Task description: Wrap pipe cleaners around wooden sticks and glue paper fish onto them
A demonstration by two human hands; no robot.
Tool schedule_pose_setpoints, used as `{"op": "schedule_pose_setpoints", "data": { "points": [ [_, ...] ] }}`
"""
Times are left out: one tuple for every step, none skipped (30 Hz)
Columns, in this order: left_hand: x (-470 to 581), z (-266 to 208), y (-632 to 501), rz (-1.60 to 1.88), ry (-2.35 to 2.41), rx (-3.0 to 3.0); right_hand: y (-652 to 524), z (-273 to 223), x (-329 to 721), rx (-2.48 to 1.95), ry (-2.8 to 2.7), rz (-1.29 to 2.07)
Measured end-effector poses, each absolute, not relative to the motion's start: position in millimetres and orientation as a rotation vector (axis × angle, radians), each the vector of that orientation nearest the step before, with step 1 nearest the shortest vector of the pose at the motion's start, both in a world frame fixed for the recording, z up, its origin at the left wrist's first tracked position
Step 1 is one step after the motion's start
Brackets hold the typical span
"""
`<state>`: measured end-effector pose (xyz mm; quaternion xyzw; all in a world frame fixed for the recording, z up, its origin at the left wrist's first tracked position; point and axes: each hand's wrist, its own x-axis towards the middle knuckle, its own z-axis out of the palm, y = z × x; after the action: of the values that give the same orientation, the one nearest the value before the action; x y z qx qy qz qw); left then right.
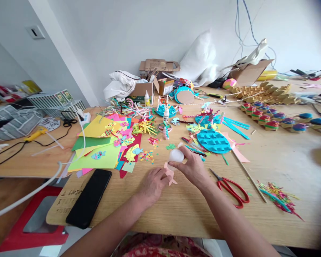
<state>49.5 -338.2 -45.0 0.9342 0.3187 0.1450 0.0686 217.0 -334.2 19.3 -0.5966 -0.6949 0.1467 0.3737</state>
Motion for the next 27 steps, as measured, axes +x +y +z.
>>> {"op": "schedule_pose_setpoints", "data": {
  "points": [
    [49.4,-44.7,-338.2,0.426,0.962,2.811,-334.4,19.3,217.2,-1.529,-1.786,0.381],
    [49.3,-44.4,-338.3,0.417,0.963,2.807,-334.5,19.2,217.5,-1.531,-1.791,0.386],
    [49.2,-44.2,-338.3,0.412,0.965,2.803,-334.3,19.1,217.8,-1.533,-1.793,0.389],
    [49.0,-44.3,-338.4,0.415,0.966,2.802,-334.1,19.0,218.0,-1.535,-1.793,0.390],
    [48.8,-44.7,-338.4,0.421,0.968,2.804,-333.7,19.0,218.1,-1.539,-1.790,0.387],
    [48.6,-45.3,-338.4,0.430,0.971,2.807,-333.2,18.9,217.9,-1.546,-1.783,0.380],
    [48.5,-46.1,-338.4,0.438,0.972,2.812,-332.9,18.9,217.5,-1.554,-1.775,0.373],
    [48.4,-47.0,-338.4,0.441,0.974,2.815,-332.6,19.0,217.1,-1.558,-1.769,0.366],
    [48.3,-47.7,-338.3,0.444,0.976,2.816,-332.5,19.1,216.6,-1.555,-1.772,0.366],
    [48.3,-48.1,-338.3,0.445,0.975,2.814,-332.6,19.3,216.3,-1.547,-1.780,0.372],
    [48.3,-48.2,-338.3,0.449,0.972,2.812,-332.8,19.6,216.2,-1.538,-1.792,0.381],
    [48.3,-48.0,-338.4,0.454,0.969,2.810,-333.1,19.7,216.4,-1.530,-1.803,0.391],
    [48.4,-47.4,-338.4,0.457,0.968,2.808,-333.2,19.8,216.8,-1.526,-1.811,0.395],
    [48.5,-46.5,-338.6,0.458,0.968,2.806,-333.3,19.8,217.3,-1.528,-1.813,0.391],
    [48.6,-45.6,-338.7,0.456,0.969,2.804,-333.3,19.6,217.9,-1.535,-1.809,0.382],
    [48.7,-44.6,-338.8,0.450,0.969,2.802,-333.1,19.5,218.4,-1.542,-1.801,0.370],
    [48.8,-43.7,-339.0,0.445,0.970,2.801,-333.0,19.3,218.8,-1.549,-1.792,0.362],
    [48.9,-43.0,-339.1,0.442,0.968,2.801,-333.0,19.3,219.1,-1.553,-1.787,0.361],
    [48.9,-42.5,-339.2,0.442,0.966,2.802,-333.2,19.3,219.3,-1.553,-1.786,0.367],
    [48.8,-42.3,-339.2,0.448,0.966,2.803,-333.4,19.6,219.4,-1.551,-1.790,0.377],
    [48.7,-42.4,-339.3,0.454,0.969,2.804,-333.8,19.9,219.6,-1.547,-1.796,0.386],
    [48.5,-42.6,-339.3,0.457,0.972,2.805,-334.1,20.3,219.9,-1.544,-1.803,0.392],
    [48.3,-43.0,-339.3,0.459,0.972,2.807,-334.4,20.6,220.2,-1.543,-1.809,0.391],
    [48.0,-43.3,-339.3,0.457,0.970,2.810,-334.7,20.8,220.6,-1.544,-1.812,0.382],
    [47.8,-43.5,-339.4,0.453,0.971,2.811,-334.8,20.8,220.9,-1.545,-1.810,0.368],
    [47.6,-43.5,-339.4,0.448,0.972,2.812,-335.0,20.7,221.2,-1.544,-1.810,0.356],
    [47.4,-43.1,-339.5,0.443,0.973,2.810,-335.1,20.5,221.5,-1.538,-1.812,0.350]
  ]
}}
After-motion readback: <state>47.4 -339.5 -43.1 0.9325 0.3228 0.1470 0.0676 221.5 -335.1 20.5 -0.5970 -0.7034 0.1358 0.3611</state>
